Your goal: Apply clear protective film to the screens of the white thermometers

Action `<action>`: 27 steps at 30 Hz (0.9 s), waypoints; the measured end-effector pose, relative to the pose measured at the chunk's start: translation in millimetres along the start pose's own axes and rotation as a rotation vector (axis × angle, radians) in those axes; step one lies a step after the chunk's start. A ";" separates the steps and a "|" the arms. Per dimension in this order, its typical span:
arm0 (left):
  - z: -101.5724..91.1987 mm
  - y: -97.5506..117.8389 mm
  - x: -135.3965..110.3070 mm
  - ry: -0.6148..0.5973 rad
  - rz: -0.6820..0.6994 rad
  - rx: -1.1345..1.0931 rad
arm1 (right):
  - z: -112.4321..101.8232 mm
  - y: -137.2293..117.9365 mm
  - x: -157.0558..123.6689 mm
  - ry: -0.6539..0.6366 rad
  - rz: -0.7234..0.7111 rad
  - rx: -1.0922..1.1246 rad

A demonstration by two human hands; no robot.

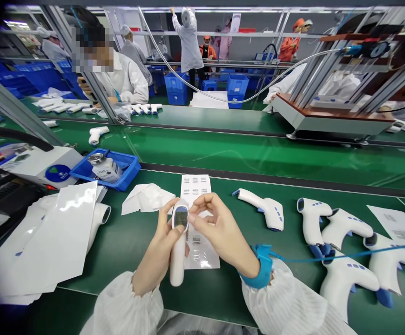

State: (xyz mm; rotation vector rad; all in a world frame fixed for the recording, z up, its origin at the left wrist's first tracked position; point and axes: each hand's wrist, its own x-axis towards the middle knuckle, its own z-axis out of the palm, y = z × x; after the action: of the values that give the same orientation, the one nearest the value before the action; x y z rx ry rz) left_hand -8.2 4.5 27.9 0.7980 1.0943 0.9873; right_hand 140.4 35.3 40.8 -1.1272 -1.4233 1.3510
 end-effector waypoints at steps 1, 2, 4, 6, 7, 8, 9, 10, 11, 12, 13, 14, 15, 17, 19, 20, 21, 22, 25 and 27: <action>-0.3 1.4 -1.5 -0.028 -0.012 -0.005 | 1.7 1.1 -0.2 0.021 -0.079 -0.099; 0.0 2.2 -3.2 -0.041 -0.012 0.016 | 3.6 1.9 -0.1 0.021 -0.146 -0.183; 1.6 2.0 -6.9 -0.021 0.013 0.098 | 7.2 2.1 1.1 0.002 -0.222 -0.269; 3.7 0.3 -10.6 0.037 0.071 0.185 | 9.2 1.0 3.6 0.020 -0.249 -0.264; 4.5 -0.8 -12.1 0.063 0.109 0.220 | 9.7 0.5 5.1 0.039 -0.258 -0.249; 5.1 -2.0 -13.3 0.079 0.146 0.246 | 9.9 0.3 6.7 0.059 -0.267 -0.234; 5.7 -3.2 -13.9 0.086 0.174 0.264 | 10.2 0.6 8.1 0.072 -0.280 -0.222; 6.1 -4.5 -14.0 0.081 0.187 0.273 | 10.6 1.5 9.1 0.086 -0.296 -0.210; 6.6 -6.1 -13.4 0.073 0.187 0.268 | 11.4 2.7 9.7 0.097 -0.310 -0.199; 7.2 -8.1 -12.1 0.067 0.178 0.251 | 12.6 4.3 9.6 0.108 -0.317 -0.190; 7.8 -10.6 -9.9 0.063 0.164 0.223 | 14.4 5.9 8.6 0.115 -0.308 -0.184; 8.4 -13.4 -7.1 0.066 0.157 0.184 | 16.5 7.5 6.8 0.119 -0.274 -0.175; 9.0 -16.5 -3.8 0.075 0.168 0.139 | 18.7 8.8 4.1 0.112 -0.210 -0.155; 9.5 -22.0 3.0 0.090 0.241 0.033 | 22.5 11.0 -2.2 0.015 -0.011 -0.073; 8.2 -24.1 8.3 0.032 0.301 -0.084 | 22.9 14.0 -5.3 -0.156 0.162 0.027; 6.9 -23.5 9.9 -0.022 0.304 -0.130 | 21.0 16.5 -3.3 -0.237 0.201 0.047; 5.2 -22.2 11.0 -0.073 0.290 -0.152 | 17.5 20.0 2.4 -0.289 0.213 0.021; 3.3 -20.5 11.7 -0.100 0.263 -0.139 | 12.4 24.4 12.5 -0.293 0.210 -0.066; -0.6 -18.3 12.9 -0.045 0.168 0.058 | -11.5 39.2 69.2 -0.097 0.214 -0.521; -0.8 -22.3 13.2 -0.059 0.084 0.173 | -32.4 45.4 119.7 0.047 0.210 -0.624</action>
State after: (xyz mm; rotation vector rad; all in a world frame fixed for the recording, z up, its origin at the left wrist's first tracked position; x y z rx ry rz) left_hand -1.6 8.6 3.2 1.0141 1.1125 0.9415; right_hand 146.5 159.7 -3.2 -1.7360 -1.7895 1.0226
